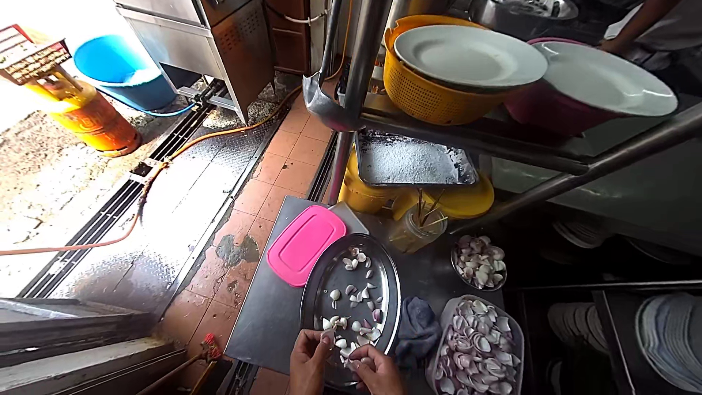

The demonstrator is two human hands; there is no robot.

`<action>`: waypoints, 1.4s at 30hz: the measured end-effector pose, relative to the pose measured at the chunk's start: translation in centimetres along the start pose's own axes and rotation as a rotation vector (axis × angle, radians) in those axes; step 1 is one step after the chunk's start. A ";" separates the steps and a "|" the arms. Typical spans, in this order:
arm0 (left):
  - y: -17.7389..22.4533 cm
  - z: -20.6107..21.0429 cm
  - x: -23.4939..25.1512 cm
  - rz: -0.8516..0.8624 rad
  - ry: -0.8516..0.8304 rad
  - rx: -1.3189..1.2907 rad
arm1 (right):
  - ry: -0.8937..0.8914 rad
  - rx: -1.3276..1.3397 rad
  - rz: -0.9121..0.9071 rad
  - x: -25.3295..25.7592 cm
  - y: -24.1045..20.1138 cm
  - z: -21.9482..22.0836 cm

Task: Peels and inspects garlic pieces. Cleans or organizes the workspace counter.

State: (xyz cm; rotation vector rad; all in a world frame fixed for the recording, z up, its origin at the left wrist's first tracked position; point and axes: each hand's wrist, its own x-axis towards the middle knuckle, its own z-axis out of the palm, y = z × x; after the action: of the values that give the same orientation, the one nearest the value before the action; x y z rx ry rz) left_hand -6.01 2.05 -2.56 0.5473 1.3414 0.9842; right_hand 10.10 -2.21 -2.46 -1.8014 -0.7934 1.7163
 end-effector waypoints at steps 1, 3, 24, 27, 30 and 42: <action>0.0 -0.3 0.3 -0.014 -0.005 -0.003 | -0.029 -0.025 0.012 0.8 0.7 -0.2; 0.4 -0.9 0.8 -0.070 -0.019 -0.051 | -0.038 -0.159 -0.007 3.0 1.8 -1.0; 1.2 -2.5 1.7 -0.138 -0.413 0.298 | 0.146 -0.547 -0.479 2.5 -1.2 -3.5; 1.0 -0.1 1.1 -0.107 -0.581 0.503 | 0.064 -0.502 -0.489 -0.5 -1.9 -1.7; 0.0 -0.7 0.7 -0.133 -0.653 0.590 | 0.016 -0.367 -0.407 -1.7 -0.2 -1.1; -3.5 -4.0 -0.3 -0.250 -0.450 0.327 | 0.106 -0.036 -0.296 0.9 2.0 -1.2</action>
State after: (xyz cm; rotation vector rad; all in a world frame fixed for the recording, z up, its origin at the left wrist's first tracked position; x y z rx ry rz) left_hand -8.89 -0.78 -6.01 0.7748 1.1299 0.4036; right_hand 11.46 -2.88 -4.42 -1.6854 -0.9951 1.4134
